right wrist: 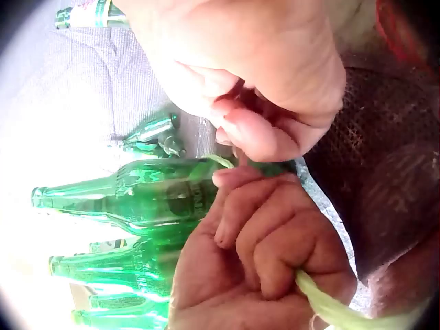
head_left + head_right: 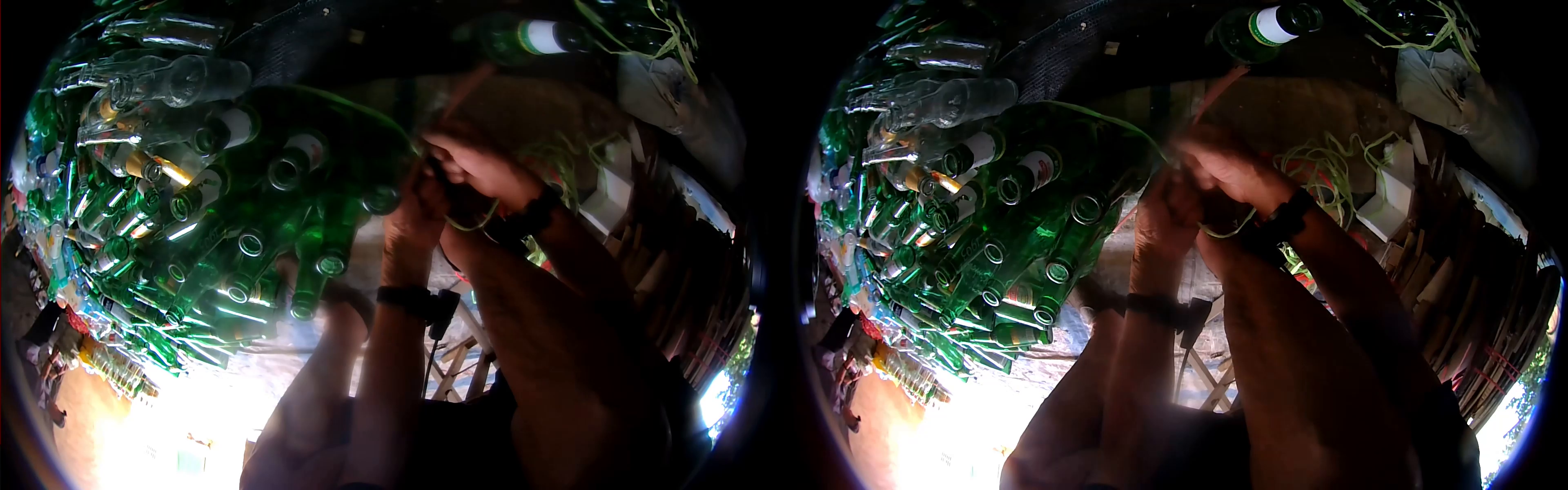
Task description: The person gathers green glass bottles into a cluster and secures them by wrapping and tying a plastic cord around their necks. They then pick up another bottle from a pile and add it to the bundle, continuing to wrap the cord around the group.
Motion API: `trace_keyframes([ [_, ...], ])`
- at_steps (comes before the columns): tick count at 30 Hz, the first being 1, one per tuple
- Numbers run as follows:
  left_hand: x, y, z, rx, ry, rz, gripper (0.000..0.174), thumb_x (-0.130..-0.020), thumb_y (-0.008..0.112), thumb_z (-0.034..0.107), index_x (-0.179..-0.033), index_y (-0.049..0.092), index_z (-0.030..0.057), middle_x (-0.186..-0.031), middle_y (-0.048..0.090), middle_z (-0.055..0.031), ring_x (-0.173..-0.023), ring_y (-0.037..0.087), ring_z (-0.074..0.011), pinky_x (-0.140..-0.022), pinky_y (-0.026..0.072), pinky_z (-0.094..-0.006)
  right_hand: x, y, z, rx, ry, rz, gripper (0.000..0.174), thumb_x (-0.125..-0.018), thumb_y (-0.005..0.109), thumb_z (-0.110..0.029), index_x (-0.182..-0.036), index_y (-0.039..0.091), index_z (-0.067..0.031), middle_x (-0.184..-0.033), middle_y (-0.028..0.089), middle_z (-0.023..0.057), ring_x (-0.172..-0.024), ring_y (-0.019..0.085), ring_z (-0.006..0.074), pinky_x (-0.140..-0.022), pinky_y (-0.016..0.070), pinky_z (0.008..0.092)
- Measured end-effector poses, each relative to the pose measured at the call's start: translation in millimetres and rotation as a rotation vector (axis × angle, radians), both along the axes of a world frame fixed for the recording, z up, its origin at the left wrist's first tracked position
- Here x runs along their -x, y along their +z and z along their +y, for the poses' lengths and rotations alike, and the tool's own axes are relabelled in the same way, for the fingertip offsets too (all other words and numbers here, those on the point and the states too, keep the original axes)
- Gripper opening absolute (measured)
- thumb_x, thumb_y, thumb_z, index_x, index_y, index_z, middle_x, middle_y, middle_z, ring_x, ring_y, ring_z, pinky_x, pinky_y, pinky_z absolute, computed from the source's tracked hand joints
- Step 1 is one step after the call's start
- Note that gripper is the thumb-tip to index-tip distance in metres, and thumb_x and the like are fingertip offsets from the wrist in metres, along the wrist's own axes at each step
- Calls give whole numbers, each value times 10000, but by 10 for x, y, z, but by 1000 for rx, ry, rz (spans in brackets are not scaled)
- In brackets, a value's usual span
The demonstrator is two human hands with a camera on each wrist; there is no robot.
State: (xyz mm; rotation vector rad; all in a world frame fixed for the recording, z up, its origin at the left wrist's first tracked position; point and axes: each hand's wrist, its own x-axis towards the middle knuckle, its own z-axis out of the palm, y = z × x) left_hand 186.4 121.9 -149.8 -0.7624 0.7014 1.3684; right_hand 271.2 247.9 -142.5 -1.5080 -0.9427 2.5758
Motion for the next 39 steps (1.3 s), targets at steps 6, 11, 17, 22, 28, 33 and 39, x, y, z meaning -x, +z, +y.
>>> trace_keyframes([
  [6,6,274,298,148,71,29,220,-1093,516,337,-997,599,157,-588,365,86,-444,270,-55,-392,229,-233,70,8,45,-18,-108,-18,188,-1017,625,-253,-914,630,-96,-739,572,-7,-534,485,84,-459,364,233],
  [11,-12,-44,109,-98,85,-11,222,-1104,493,348,-1049,602,162,-607,333,91,-461,252,-47,-404,216,-236,191,-50,126,-59,-75,-47,183,-1018,605,-226,-887,600,-99,-727,554,-9,-527,466,93,-448,352,248],
  [17,-24,-66,38,-88,64,7,249,-1085,537,331,-889,542,177,-609,276,89,-472,226,-47,-413,188,-245,296,-153,162,-80,-7,-145,195,-1021,603,-221,-876,595,-91,-672,524,-10,-512,438,102,-433,326,267],
  [22,-31,63,-48,-96,174,20,237,-1057,582,260,-846,505,187,-596,251,83,-479,221,-55,-421,170,-250,388,-296,152,-122,-45,-59,189,-1019,606,-220,-882,614,-91,-664,510,-13,-520,435,100,-439,329,274],
  [28,-4,62,-62,9,145,60,280,-1039,605,210,-795,469,189,-586,241,82,-475,212,-59,-424,169,-255,430,-263,218,-227,109,-109,199,-1027,587,-225,-917,636,-67,-732,552,-6,-599,497,102,-520,416,302],
  [33,-25,92,-27,32,129,118,267,-1047,595,216,-803,492,178,-581,241,82,-474,217,-61,-425,180,-258,447,-122,200,-330,108,-72,225,-1027,580,-243,-941,658,-51,-824,628,28,-699,579,122,-633,488,304],
  [39,-99,-110,-212,-171,101,270,240,-1085,520,209,-1249,607,57,-732,287,73,-577,283,-46,-497,230,-228,366,-321,202,-146,-183,170,245,-1038,571,-281,-994,641,-51,-848,640,43,-699,593,161,-644,499,321],
])
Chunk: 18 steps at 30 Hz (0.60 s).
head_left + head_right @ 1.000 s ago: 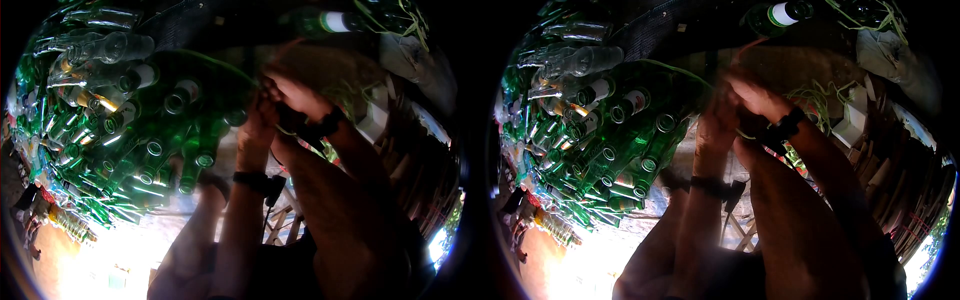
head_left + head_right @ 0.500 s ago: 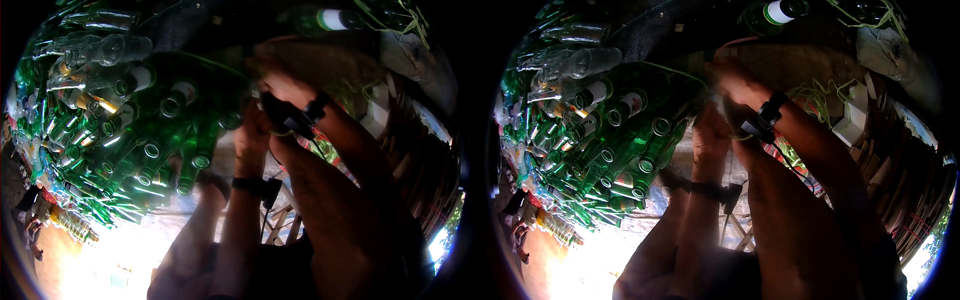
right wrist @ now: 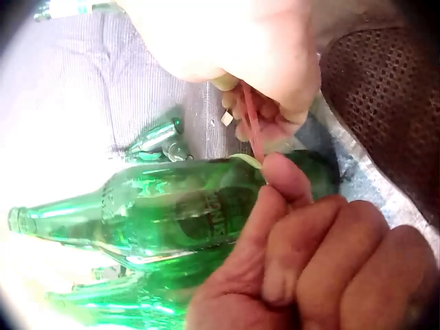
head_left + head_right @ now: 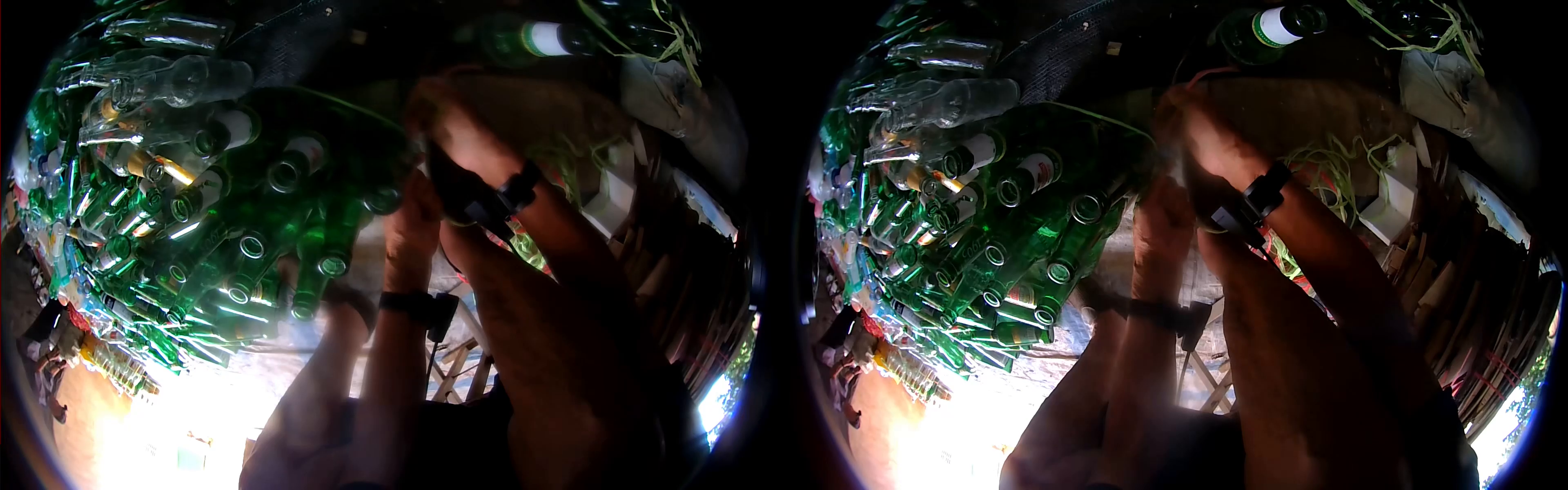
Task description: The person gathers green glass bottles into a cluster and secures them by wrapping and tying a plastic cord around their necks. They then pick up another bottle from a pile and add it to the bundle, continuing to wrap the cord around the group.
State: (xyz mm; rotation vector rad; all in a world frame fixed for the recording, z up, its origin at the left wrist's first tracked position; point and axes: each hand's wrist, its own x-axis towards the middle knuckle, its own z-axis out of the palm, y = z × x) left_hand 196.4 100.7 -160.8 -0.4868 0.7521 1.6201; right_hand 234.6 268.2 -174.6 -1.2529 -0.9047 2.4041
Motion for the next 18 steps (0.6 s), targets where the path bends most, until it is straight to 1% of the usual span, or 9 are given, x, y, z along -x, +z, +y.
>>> trace_keyframes([
  [1,39,84,60,1,0,0,240,-1085,520,209,-1249,607,57,-732,287,73,-577,283,-46,-497,230,-228,-9,-3,-2,27,-43,110,246,-1048,562,-295,-994,622,-62,-820,613,31,-666,566,165,-626,486,320],
  [2,81,157,143,117,-23,-43,121,-1076,540,217,-1007,535,117,-661,269,71,-530,263,-59,-472,213,-250,15,-22,3,27,-43,110,246,-1048,562,-295,-994,622,-62,-820,613,31,-666,566,165,-626,486,320],
  [3,101,170,194,232,-45,-86,321,-1067,559,224,-765,463,177,-590,252,69,-484,242,-72,-447,196,-273,54,-57,17,225,-150,154,251,-1053,555,-310,-977,603,-75,-792,576,17,-643,529,164,-604,464,319],
  [4,89,130,212,230,-43,-86,321,-1067,559,224,-765,463,177,-590,252,69,-484,242,-72,-447,196,-273,79,-83,31,422,-256,196,258,-1058,549,-325,-961,584,-88,-764,539,2,-620,492,162,-581,442,317],
  [6,56,63,225,129,69,-148,319,-1068,557,213,-765,467,169,-589,254,67,-488,246,-70,-447,195,-278,98,-109,43,402,-227,172,261,-1059,546,-333,-947,575,-98,-754,517,-7,-617,471,159,-568,423,311],
  [11,76,25,170,99,113,-228,316,-1050,576,182,-755,462,169,-591,254,67,-485,241,-73,-443,190,-278,159,-37,87,394,-136,161,258,-1056,554,-333,-919,577,-115,-741,513,-16,-619,464,148,-554,400,292],
  [13,97,83,179,82,119,-255,318,-1041,588,170,-750,460,173,-591,253,70,-483,238,-71,-442,189,-279,326,112,36,299,-251,-197,300,-1038,582,-374,-855,584,-136,-693,507,-26,-583,457,147,-550,401,290],
  [17,124,174,212,172,70,-182,282,-1015,624,147,-772,483,179,-599,247,82,-476,223,-58,-434,175,-270,379,-4,84,302,-187,-211,360,-1010,610,-400,-783,612,-121,-668,547,-23,-576,486,135,-565,409,309],
  [18,114,177,186,189,60,-161,265,-1007,635,142,-786,494,181,-601,247,86,-473,218,-53,-429,172,-265,406,-29,62,15,-88,-234,388,-1003,610,-403,-761,625,-100,-665,570,-9,-589,507,132,-578,415,322],
])
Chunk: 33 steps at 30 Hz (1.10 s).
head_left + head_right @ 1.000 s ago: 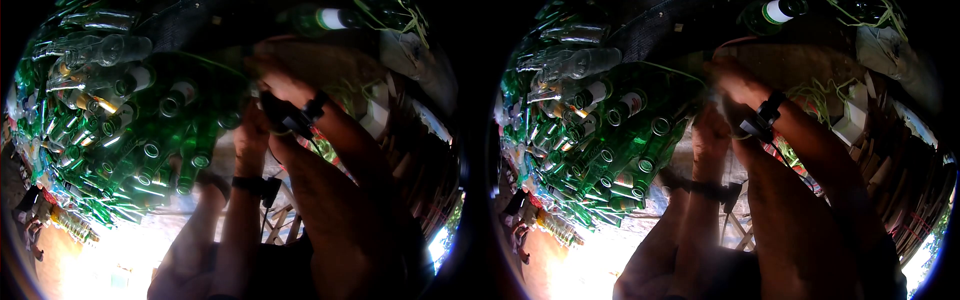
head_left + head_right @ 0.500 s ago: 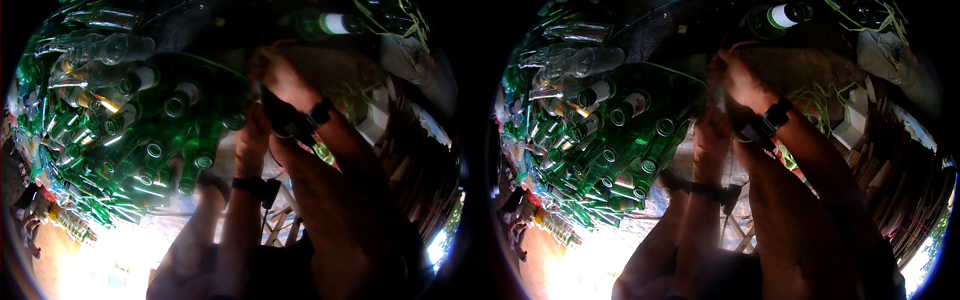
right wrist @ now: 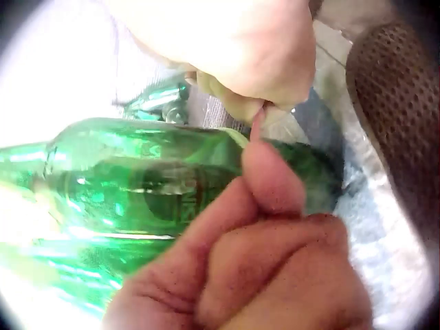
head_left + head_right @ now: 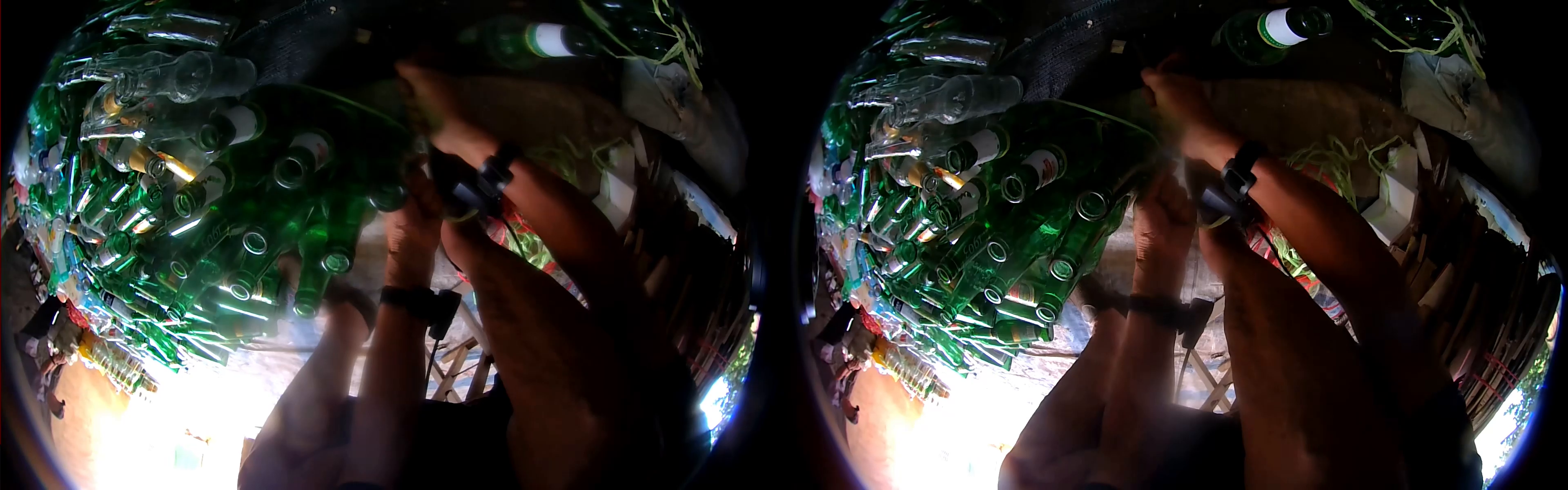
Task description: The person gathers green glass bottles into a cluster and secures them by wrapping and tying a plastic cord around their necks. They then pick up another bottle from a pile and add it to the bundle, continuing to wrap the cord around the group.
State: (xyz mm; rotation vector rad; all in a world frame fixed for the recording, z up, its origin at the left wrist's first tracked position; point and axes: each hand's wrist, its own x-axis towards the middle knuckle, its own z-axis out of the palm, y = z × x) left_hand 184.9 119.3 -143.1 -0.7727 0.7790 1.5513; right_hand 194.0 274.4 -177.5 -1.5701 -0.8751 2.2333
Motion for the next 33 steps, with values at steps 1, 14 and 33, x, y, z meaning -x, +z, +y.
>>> trace_keyframes([
  [1,-15,4,-3,0,1,1,265,-1007,635,142,-786,494,181,-601,247,86,-473,218,-53,-429,172,-265,25,-18,-4,-277,135,-30,415,-996,610,-406,-740,637,-80,-663,592,4,-602,528,129,-592,420,335],
  [14,-107,-19,-32,67,87,129,64,-989,637,120,-970,610,65,-610,275,87,-471,245,-39,-411,197,-228,116,91,68,-304,247,-36,373,-1020,603,-381,-741,600,-133,-606,498,-56,-490,455,73,-455,322,283],
  [33,-251,-453,-263,142,-19,285,268,-1006,664,332,-1059,630,72,-657,356,86,-497,290,-41,-439,216,-229,193,40,87,-230,247,-16,364,-996,579,-299,-705,630,-87,-624,566,3,-538,525,117,-519,406,314],
])
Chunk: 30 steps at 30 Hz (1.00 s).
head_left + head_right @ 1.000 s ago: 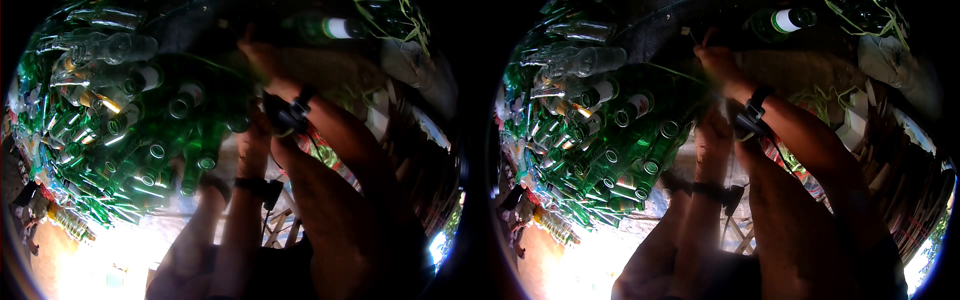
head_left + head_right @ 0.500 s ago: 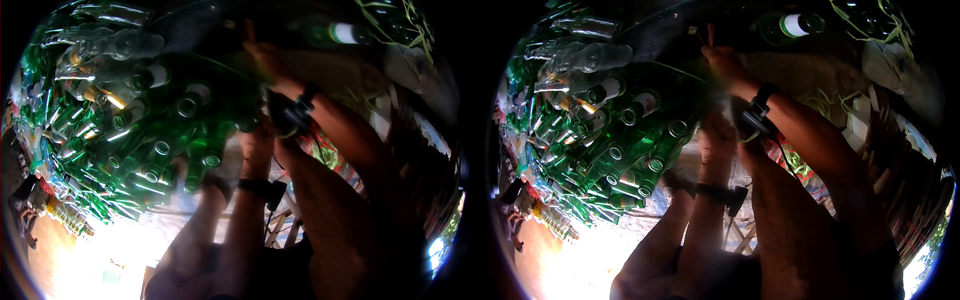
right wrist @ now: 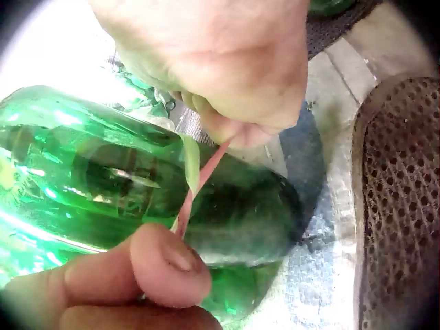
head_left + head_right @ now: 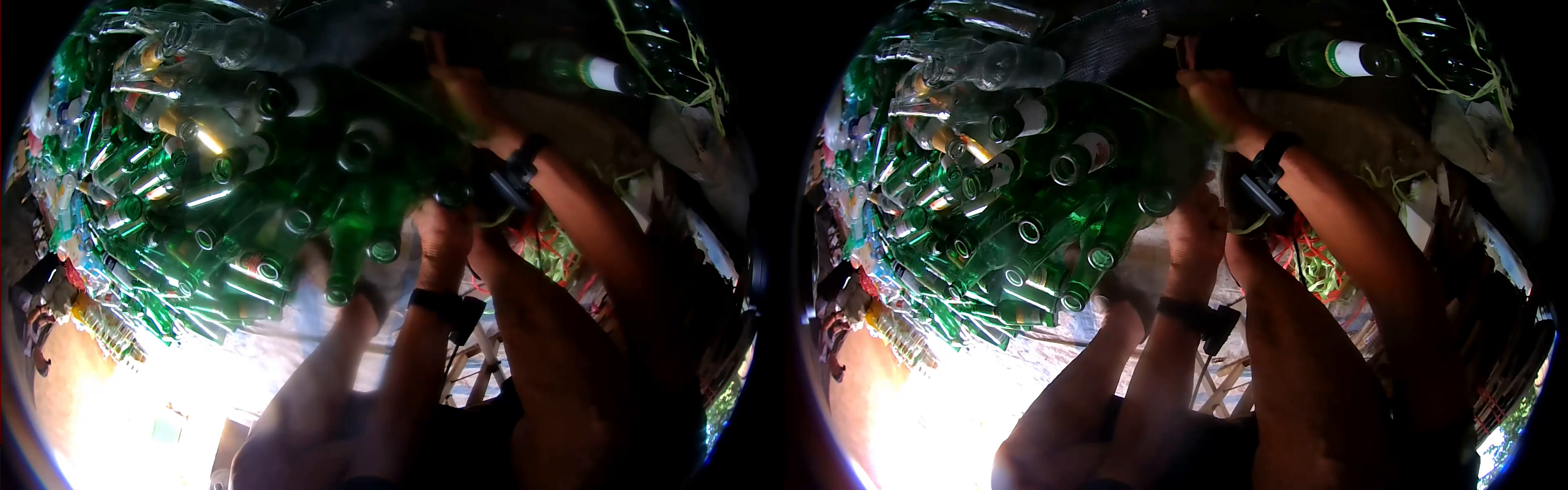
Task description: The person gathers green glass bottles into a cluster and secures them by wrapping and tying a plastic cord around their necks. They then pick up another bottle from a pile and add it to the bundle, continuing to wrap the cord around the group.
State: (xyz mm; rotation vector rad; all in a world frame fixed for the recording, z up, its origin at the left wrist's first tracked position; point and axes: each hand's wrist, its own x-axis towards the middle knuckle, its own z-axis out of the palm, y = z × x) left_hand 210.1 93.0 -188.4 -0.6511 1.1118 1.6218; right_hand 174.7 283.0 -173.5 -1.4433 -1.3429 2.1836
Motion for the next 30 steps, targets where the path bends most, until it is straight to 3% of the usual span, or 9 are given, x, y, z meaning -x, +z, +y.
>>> trace_keyframes([
  [5,-27,247,197,41,239,-63,237,-999,668,283,-1069,648,58,-645,352,85,-495,287,-49,-441,207,-237,-208,12,5,136,-122,6,337,-1010,573,-314,-737,592,-118,-595,504,-18,-493,482,107,-465,365,297],
  [7,1,127,105,105,-143,271,229,-986,696,266,-1091,665,64,-639,347,75,-508,316,-51,-445,220,-237,-329,40,-49,322,-297,-18,332,-1018,569,-343,-752,529,-147,-572,401,-52,-456,392,97,-434,297,279],
  [14,-88,171,136,137,-70,285,209,-981,688,200,-1168,676,107,-652,404,47,-522,368,-53,-442,262,-235,-586,182,-207,324,-370,126,365,-1044,517,-355,-734,449,-174,-578,271,-74,-483,268,94,-495,289,292],
  [17,-192,29,12,108,42,134,298,-882,672,3,-1168,589,15,-1063,632,-77,-946,602,-185,-841,514,-356,-650,228,-263,354,-431,52,345,-1047,502,-328,-743,454,-173,-585,274,-74,-501,282,93,-548,338,313],
  [19,-182,34,-78,368,-849,1415,323,-860,652,-46,-1169,594,27,-1054,649,-76,-950,621,-238,-925,487,-432,-727,191,-276,354,-404,160,333,-1046,502,-315,-752,464,-164,-598,295,-70,-510,296,97,-577,367,328],
  [20,-169,60,-48,365,-852,1413,323,-860,652,-46,-1169,594,27,-1054,649,-76,-950,621,-238,-925,487,-432,-751,190,-283,353,-407,157,333,-1046,502,-315,-752,464,-164,-598,295,-70,-510,296,97,-577,367,328],
  [22,-49,271,176,56,-197,216,124,-1016,623,176,-1133,646,142,-671,394,58,-518,362,-43,-450,255,-210,-768,230,-294,372,-381,157,321,-1041,521,-314,-766,481,-153,-616,334,-66,-521,315,98,-588,385,331],
  [26,-242,-255,-47,-1,-473,742,75,-1044,593,221,-1036,623,152,-654,379,66,-511,329,-35,-436,237,-224,-858,153,-299,435,-373,216,299,-1029,561,-322,-798,525,-136,-629,368,-64,-532,339,96,-600,411,331],
  [30,17,343,232,-96,-236,91,182,-1094,519,297,-993,591,164,-680,419,73,-486,314,-26,-399,206,-229,-1014,74,-300,486,-346,239,278,-1011,611,-345,-858,577,-115,-637,386,-64,-538,359,94,-633,455,324],
])
